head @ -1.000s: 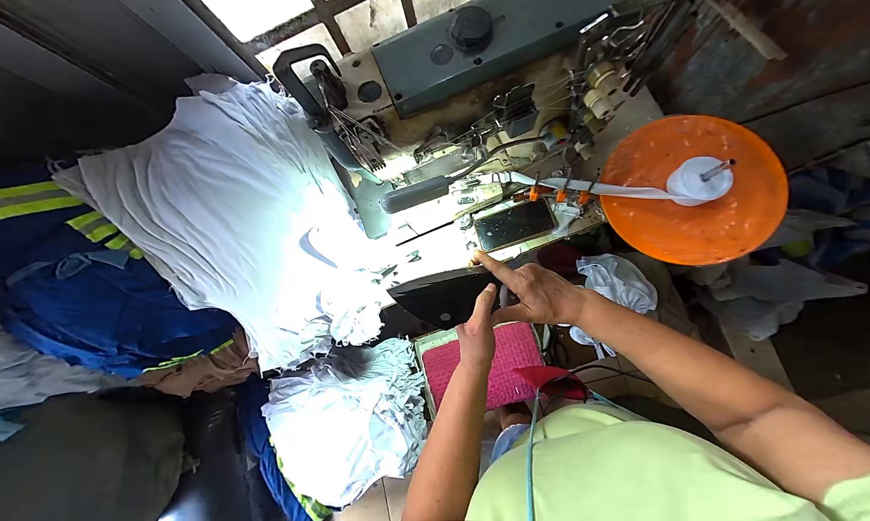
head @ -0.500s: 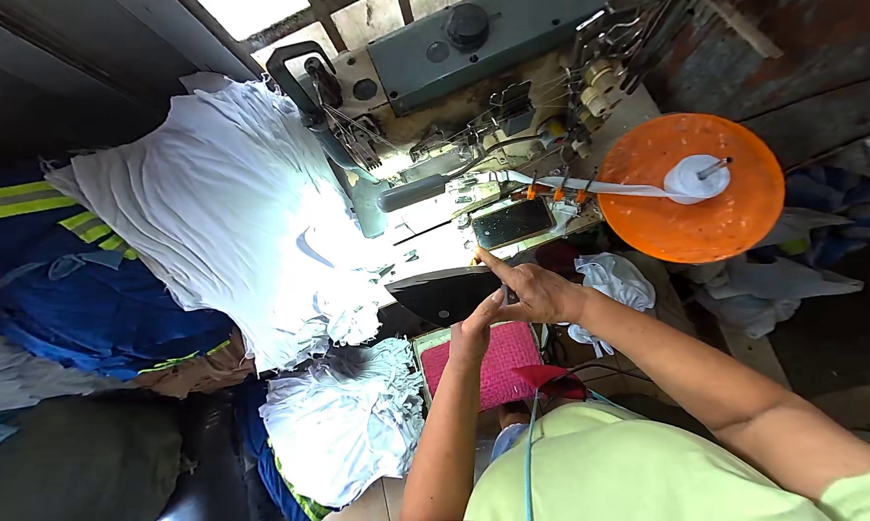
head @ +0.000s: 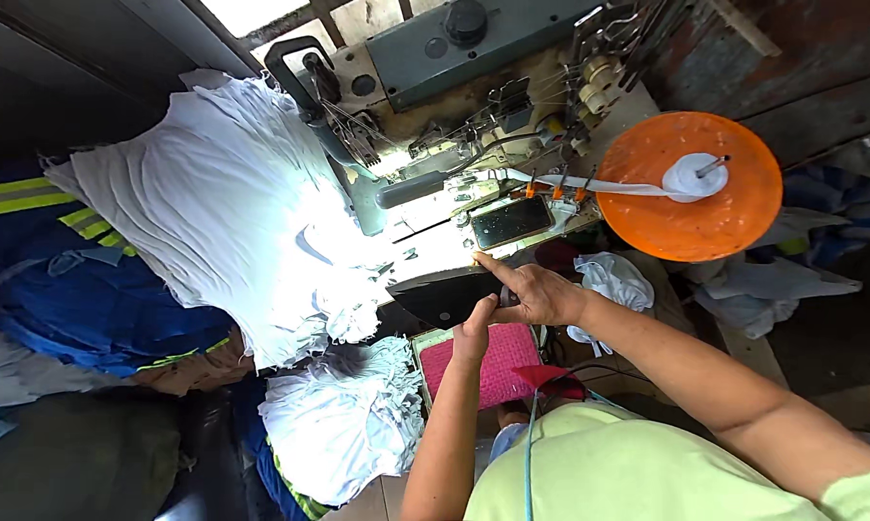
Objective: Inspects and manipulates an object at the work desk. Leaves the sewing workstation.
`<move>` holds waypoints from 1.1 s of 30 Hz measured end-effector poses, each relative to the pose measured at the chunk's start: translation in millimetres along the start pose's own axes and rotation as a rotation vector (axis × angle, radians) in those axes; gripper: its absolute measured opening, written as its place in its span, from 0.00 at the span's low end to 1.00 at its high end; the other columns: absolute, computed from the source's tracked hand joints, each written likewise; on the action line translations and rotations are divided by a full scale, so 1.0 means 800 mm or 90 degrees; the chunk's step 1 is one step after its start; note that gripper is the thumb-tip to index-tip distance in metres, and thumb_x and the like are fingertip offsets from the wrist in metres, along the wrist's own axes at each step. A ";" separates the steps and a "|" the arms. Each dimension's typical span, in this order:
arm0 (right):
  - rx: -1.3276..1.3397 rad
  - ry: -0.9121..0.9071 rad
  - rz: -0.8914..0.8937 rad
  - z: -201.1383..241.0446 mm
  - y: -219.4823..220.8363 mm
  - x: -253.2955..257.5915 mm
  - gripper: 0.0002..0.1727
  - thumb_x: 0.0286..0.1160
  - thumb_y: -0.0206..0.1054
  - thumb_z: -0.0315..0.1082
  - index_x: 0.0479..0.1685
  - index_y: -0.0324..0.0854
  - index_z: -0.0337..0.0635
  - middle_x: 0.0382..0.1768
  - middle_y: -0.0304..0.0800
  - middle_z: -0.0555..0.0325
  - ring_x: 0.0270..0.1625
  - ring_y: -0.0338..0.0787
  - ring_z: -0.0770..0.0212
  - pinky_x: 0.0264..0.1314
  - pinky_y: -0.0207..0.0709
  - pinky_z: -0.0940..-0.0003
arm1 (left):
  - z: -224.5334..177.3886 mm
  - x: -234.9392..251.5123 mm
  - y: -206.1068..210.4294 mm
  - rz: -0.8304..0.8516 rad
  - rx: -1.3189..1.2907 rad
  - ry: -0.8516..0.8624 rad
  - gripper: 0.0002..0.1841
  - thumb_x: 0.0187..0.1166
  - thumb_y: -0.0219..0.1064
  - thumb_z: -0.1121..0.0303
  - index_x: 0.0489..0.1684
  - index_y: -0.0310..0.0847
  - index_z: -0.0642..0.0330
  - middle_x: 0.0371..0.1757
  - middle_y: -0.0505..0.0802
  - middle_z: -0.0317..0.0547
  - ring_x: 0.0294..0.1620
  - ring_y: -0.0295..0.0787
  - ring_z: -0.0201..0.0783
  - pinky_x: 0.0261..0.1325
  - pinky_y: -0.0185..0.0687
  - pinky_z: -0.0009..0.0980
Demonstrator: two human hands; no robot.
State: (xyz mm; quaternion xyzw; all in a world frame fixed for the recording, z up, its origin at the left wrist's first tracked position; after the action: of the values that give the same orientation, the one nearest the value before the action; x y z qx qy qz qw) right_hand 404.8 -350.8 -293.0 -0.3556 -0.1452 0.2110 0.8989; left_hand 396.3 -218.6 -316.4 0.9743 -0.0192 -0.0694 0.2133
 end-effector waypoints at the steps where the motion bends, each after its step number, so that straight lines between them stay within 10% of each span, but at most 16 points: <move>1: 0.001 0.001 0.000 -0.001 0.000 0.000 0.52 0.77 0.57 0.68 0.84 0.63 0.26 0.24 0.87 0.45 0.29 0.88 0.48 0.35 0.81 0.52 | 0.000 0.000 0.000 -0.001 0.001 -0.001 0.08 0.63 0.59 0.79 0.30 0.83 0.57 0.30 0.94 0.30 0.38 0.92 0.22 0.50 0.88 0.25; 33: 0.067 0.016 -0.004 -0.007 0.005 -0.004 0.50 0.79 0.60 0.64 0.86 0.60 0.26 0.22 0.84 0.49 0.25 0.83 0.54 0.34 0.79 0.57 | -0.011 -0.002 0.014 -0.072 0.036 -0.051 0.06 0.73 0.57 0.79 0.39 0.80 0.66 0.32 0.93 0.33 0.41 0.91 0.22 0.55 0.86 0.25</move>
State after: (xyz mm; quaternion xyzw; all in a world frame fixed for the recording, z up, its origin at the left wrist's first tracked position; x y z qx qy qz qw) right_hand 403.3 -352.4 -300.1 -0.3102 -0.1241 0.2108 0.9187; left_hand 396.2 -224.7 -303.4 0.9759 0.0254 -0.1194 0.1808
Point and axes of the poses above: each hand's wrist, its own x-axis towards the middle knuckle, its own y-axis out of the palm, z = x × y, the point moved 4 cm from there along x, towards the middle knuckle
